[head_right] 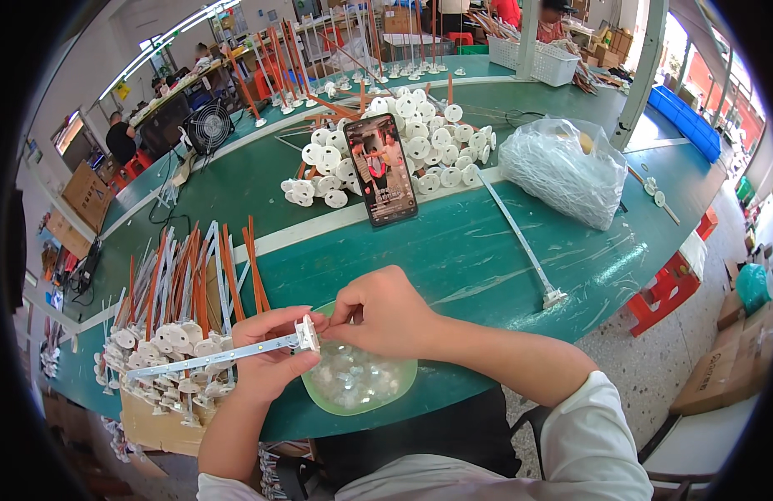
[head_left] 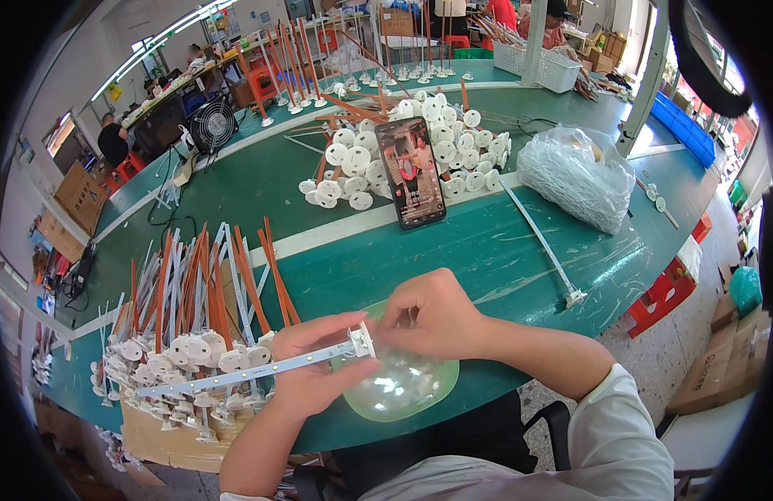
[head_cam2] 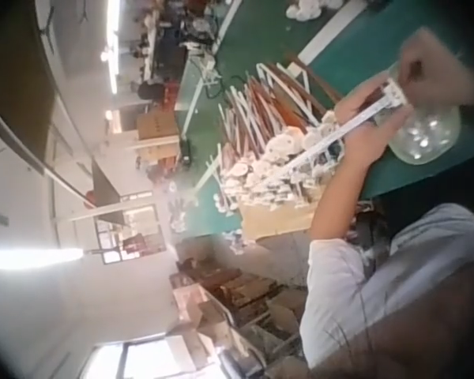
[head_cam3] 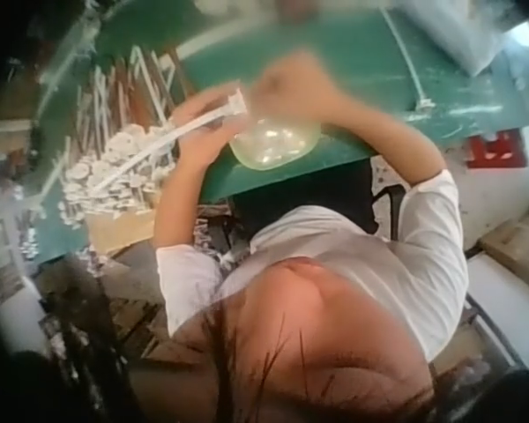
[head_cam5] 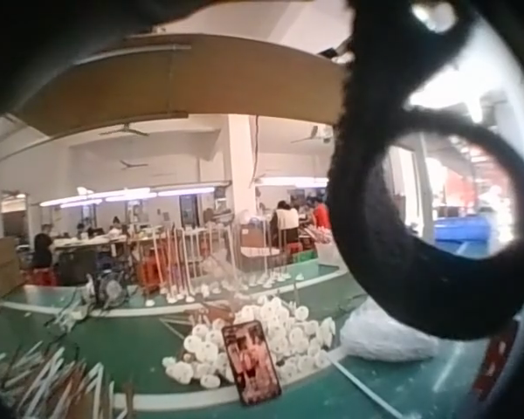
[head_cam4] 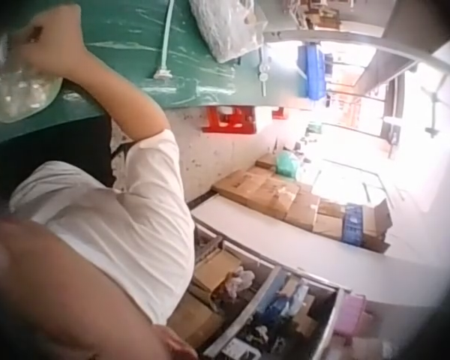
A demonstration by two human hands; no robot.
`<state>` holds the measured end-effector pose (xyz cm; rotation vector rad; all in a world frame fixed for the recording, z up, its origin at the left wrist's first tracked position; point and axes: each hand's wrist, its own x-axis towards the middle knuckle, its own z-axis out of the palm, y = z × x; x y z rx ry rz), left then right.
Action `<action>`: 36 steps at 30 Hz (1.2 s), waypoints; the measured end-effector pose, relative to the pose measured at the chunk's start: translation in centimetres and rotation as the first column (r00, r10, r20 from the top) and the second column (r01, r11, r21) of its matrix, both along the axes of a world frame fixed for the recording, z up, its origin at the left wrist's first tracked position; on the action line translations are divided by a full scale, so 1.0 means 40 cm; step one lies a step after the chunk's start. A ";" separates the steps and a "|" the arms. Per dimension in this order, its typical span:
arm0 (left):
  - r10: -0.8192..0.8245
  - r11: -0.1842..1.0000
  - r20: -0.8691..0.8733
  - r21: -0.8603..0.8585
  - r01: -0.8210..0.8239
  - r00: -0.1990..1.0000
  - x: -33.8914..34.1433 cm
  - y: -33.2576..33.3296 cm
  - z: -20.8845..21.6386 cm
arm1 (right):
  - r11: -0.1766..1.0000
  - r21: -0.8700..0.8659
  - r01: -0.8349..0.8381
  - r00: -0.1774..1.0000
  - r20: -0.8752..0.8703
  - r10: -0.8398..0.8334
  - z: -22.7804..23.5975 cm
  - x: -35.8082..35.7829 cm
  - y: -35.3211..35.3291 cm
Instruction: Assembling plastic components by manually attaching circular white parts onto long thin strips at a workbench.
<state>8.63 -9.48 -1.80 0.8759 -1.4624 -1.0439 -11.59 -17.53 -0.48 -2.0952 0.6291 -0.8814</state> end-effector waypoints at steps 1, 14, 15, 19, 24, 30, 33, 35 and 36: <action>-0.007 1.000 0.011 0.012 0.007 1.000 -0.001 0.000 0.001 | 1.000 0.009 0.023 1.000 0.000 -0.023 0.003 0.000 0.002; 0.026 0.986 -0.179 0.166 0.004 0.984 -0.004 0.005 0.010 | 0.938 -0.338 0.077 0.975 0.223 0.000 -0.017 0.017 0.010; 0.019 0.993 -0.166 0.122 0.001 0.986 -0.003 0.002 0.002 | 0.938 -0.338 0.077 0.975 0.220 -0.001 -0.017 0.016 0.007; 0.046 0.998 -0.218 0.045 -0.037 0.975 -0.005 0.015 0.017 | 0.939 -0.341 0.053 0.965 0.259 0.040 0.003 0.020 0.019; 0.074 0.997 -0.205 0.000 -0.076 0.976 -0.004 0.005 0.003 | 0.980 -0.198 0.034 0.963 0.270 0.021 -0.005 0.017 0.023; 0.075 0.996 -0.199 -0.029 -0.082 0.977 0.000 0.001 0.011 | 0.975 -0.195 0.101 0.956 0.290 -0.041 -0.006 0.010 0.001; 0.007 0.992 -0.150 -0.122 -0.026 0.989 0.005 -0.009 0.008 | 0.962 -0.273 -0.001 0.993 0.117 0.035 0.009 0.002 0.005; -0.034 0.983 -0.099 -0.183 0.016 0.995 0.007 -0.005 0.011 | 0.979 -0.203 -0.020 0.990 0.131 0.048 0.006 0.012 0.009; -0.044 0.988 -0.075 -0.149 0.032 0.996 0.004 0.003 0.019 | 0.979 -0.201 -0.025 0.990 0.132 0.052 0.006 0.015 0.015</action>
